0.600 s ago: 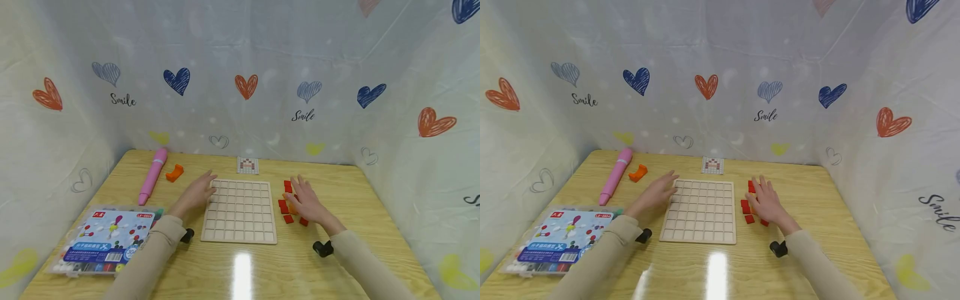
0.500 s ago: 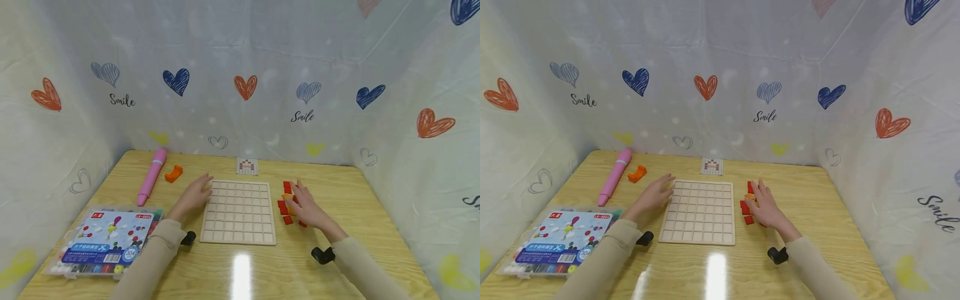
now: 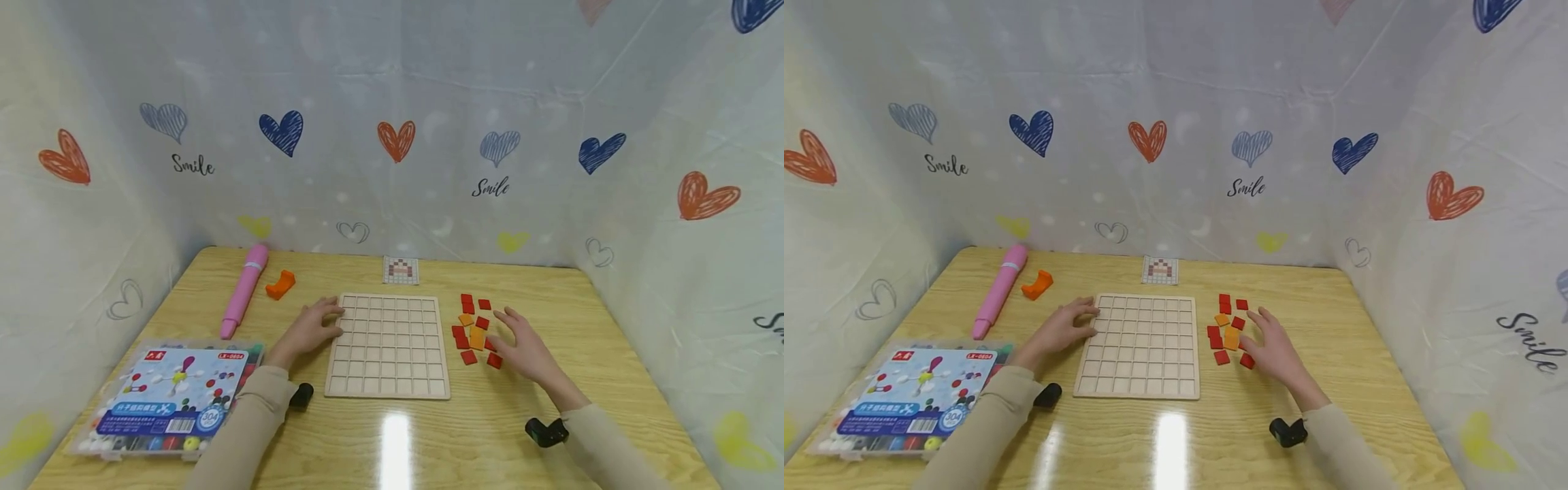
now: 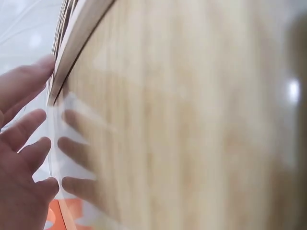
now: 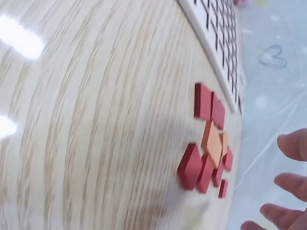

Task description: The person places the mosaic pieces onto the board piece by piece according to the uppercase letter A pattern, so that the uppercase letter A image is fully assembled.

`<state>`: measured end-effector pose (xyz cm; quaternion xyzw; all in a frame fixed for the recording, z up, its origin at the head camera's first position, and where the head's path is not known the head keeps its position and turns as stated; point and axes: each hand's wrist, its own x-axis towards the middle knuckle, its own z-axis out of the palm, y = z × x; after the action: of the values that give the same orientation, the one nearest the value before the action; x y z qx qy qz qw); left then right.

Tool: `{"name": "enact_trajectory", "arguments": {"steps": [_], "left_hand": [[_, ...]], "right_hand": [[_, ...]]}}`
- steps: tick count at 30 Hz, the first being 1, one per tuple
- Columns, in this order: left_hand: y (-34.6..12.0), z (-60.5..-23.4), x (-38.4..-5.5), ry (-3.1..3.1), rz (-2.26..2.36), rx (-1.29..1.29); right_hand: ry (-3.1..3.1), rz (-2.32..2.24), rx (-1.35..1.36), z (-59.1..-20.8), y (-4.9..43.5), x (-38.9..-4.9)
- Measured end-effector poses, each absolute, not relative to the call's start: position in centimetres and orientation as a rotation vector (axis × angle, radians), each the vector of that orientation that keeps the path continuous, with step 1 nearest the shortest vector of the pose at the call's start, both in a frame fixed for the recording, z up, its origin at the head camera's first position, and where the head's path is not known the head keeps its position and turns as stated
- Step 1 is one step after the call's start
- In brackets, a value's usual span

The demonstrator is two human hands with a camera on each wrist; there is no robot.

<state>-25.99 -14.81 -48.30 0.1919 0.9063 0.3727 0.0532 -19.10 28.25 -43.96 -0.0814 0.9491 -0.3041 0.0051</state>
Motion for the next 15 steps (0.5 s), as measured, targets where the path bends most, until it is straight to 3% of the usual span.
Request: {"name": "enact_trajectory", "arguments": {"steps": [15], "left_hand": [[-15.8, -48.9, -26.4, 2.686, 1.171, 0.587]], "right_hand": [[2.966, -0.917, -0.289, -44.9, 30.5, -20.0]]}}
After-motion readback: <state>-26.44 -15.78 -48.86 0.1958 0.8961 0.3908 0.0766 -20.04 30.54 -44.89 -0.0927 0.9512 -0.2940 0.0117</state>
